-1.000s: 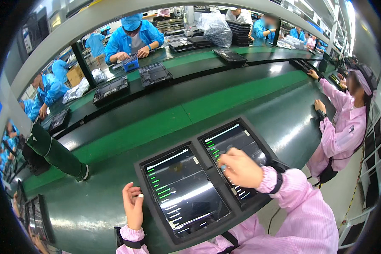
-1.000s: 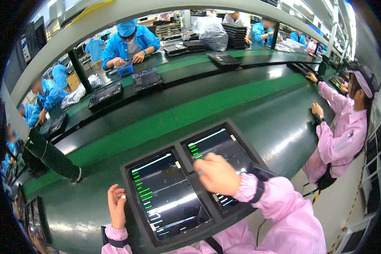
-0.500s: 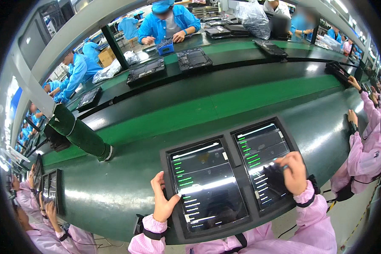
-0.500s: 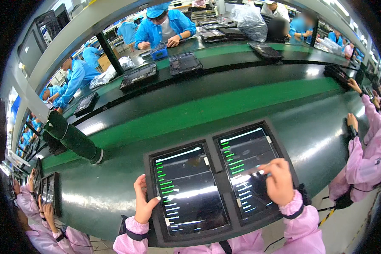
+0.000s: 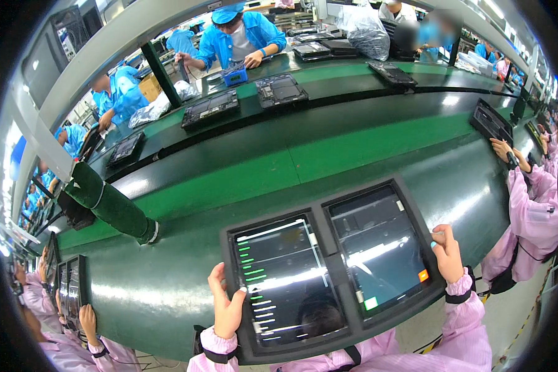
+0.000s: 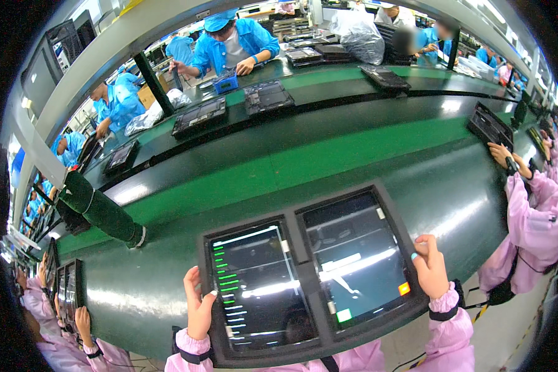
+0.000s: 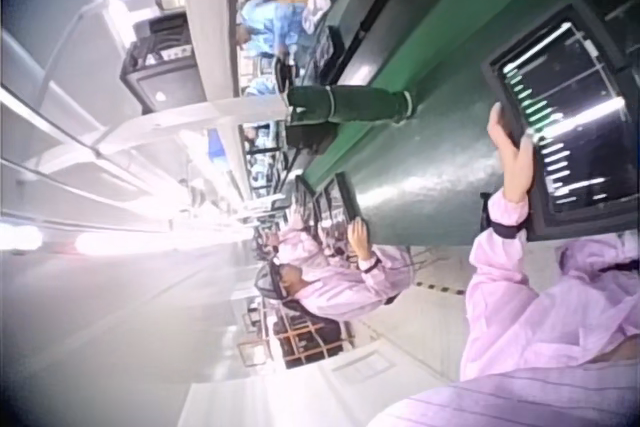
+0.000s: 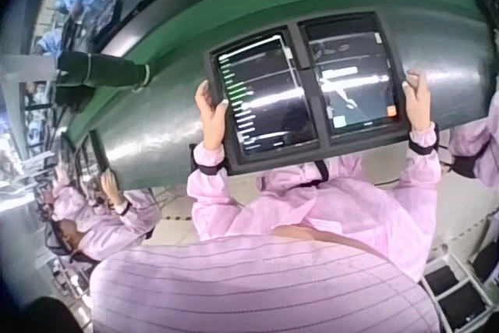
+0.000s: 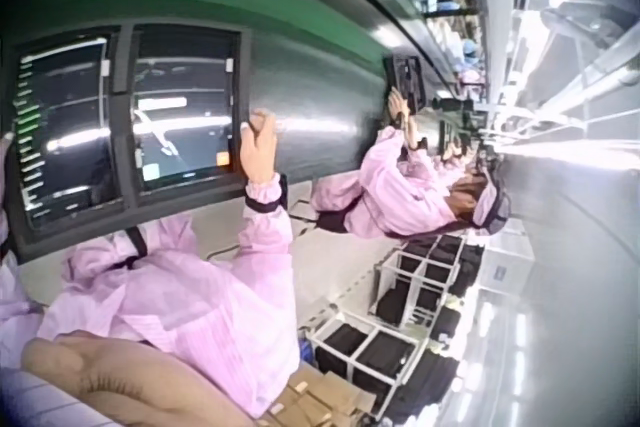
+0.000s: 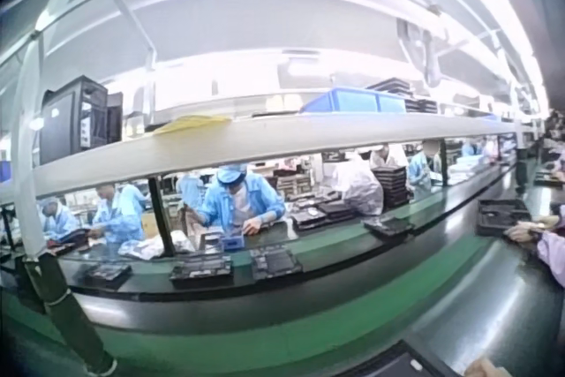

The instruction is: The person operates a dual-screen electronic tablet by hand to run quality control and diagnostic software checklists on an electronics manufacturing line.

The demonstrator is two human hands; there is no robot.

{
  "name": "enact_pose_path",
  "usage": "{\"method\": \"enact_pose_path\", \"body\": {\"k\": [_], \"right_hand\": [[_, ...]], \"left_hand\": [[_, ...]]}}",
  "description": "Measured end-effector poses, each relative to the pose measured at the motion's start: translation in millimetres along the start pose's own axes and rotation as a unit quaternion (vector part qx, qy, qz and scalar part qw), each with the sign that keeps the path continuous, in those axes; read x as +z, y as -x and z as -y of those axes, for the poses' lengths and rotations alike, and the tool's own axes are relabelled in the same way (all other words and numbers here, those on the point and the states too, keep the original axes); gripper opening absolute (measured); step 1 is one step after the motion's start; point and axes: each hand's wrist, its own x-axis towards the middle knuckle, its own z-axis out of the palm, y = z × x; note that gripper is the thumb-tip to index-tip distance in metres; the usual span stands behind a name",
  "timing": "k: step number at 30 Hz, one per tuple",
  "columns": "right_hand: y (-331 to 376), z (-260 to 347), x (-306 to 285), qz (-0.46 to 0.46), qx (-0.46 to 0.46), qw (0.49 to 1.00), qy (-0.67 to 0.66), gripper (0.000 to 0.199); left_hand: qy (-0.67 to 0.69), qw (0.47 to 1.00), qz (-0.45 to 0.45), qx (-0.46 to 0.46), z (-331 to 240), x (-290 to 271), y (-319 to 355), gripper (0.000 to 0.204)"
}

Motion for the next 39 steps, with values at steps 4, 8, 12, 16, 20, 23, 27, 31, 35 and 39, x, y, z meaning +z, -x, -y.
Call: {"method": "enact_pose_path", "body": {"k": [4, 8, 12, 16, 20, 23, 27, 31, 35, 39], "right_hand": [[9.6, 18.0, 25.4, 0.076, 0.066, 0.993, -0.062, 0.033], [-2.5, 54.5, 54.0, 0.034, -0.130, 0.986, 0.102, 0.034], [-8.6, 72.8, 77.9, 0.180, -0.285, 0.937, 0.091, 0.028], [-5.2, 66.0, 98.9, 0.230, -0.314, 0.900, 0.198, 0.023], [-4.1, 73.8, 86.8, 0.132, -0.292, 0.935, 0.152, 0.022], [0.0, 64.4, 85.4, 0.048, -0.206, 0.971, 0.111, 0.019], [7.7, 67.6, 77.9, -0.005, -0.045, 0.984, 0.170, 0.015], [22.4, 74.5, 86.6, 0.046, -0.121, 0.943, 0.307, 0.025], [22.1, 80.1, 105.2, 0.022, -0.131, 0.931, 0.341, 0.037], [21.2, 63.9, 100.0, 0.019, -0.111, 0.964, 0.240, 0.039]], "left_hand": [[-0.133, 0.991, 0.002, 0.035, -2.9, -35.6, 0.9, 0.063], [-0.344, 0.932, -0.004, 0.114, -2.1, -48.9, 22.6, 0.056], [-0.383, 0.911, 0.016, 0.151, -13.0, -40.5, 23.4, 0.044], [-0.394, 0.905, 0.058, 0.152, -9.3, -45.0, 23.1, 0.036], [-0.400, 0.900, 0.084, 0.154, -5.5, -54.0, 24.2, 0.039], [-0.366, 0.918, 0.067, 0.139, -4.8, -51.9, 21.9, 0.044], [-0.390, 0.903, 0.081, 0.164, -6.1, -52.0, 15.5, 0.049], [-0.414, 0.851, 0.197, 0.257, -28.7, -34.5, 2.1, 0.047], [-0.387, 0.813, 0.293, 0.320, -42.4, 3.9, -12.2, 0.040], [-0.391, 0.780, 0.321, 0.367, -30.1, 20.4, -19.1, 0.037]]}}
